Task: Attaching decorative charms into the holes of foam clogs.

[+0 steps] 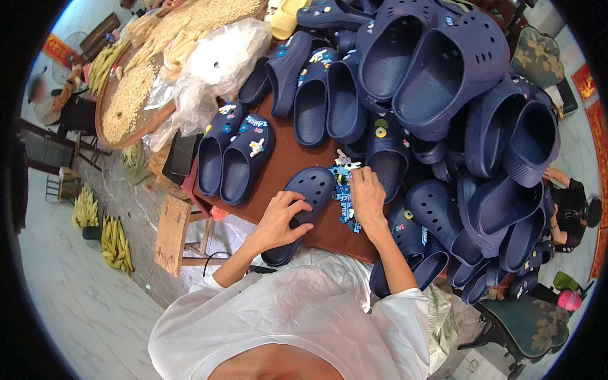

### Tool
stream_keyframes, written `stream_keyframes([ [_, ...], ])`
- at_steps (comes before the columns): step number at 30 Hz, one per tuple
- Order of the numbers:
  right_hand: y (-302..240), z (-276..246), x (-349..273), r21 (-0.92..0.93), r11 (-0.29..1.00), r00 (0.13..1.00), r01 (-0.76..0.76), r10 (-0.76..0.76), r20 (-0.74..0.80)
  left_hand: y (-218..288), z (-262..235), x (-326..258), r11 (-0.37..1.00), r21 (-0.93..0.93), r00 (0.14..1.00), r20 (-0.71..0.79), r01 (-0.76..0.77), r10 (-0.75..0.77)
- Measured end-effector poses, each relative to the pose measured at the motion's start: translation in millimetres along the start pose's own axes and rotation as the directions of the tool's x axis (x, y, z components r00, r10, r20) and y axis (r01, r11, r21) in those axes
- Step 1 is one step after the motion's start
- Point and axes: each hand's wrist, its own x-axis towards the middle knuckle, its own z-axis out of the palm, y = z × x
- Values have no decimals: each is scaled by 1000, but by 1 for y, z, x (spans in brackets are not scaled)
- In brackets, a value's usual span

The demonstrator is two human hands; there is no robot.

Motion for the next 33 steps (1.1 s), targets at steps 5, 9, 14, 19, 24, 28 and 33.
stream_keyframes([
  [5,-6,13,-3,-9,999,998,-44,43,-34,-4,4,-8,1000,-18,1000,14,20,-20],
  [9,-18,9,-28,198,979,997,-38,49,-52,-7,7,-12,997,-14,997,-24,79,-79],
  [14,-59,0,-72,416,903,994,-107,94,54,-8,-4,-11,993,-77,995,50,86,-82],
  [19,-99,6,-94,550,818,978,-168,71,194,-21,-16,-10,985,-148,987,144,90,-68],
  [24,-105,25,-98,551,804,968,-225,122,218,-32,3,-18,984,-156,996,-13,90,-93],
  [28,-105,23,-81,590,790,978,-169,60,200,-28,15,-24,979,-153,964,-210,131,-162],
  [33,-69,15,-37,353,933,997,71,-81,14,-35,14,-23,971,-178,937,-281,163,-208],
])
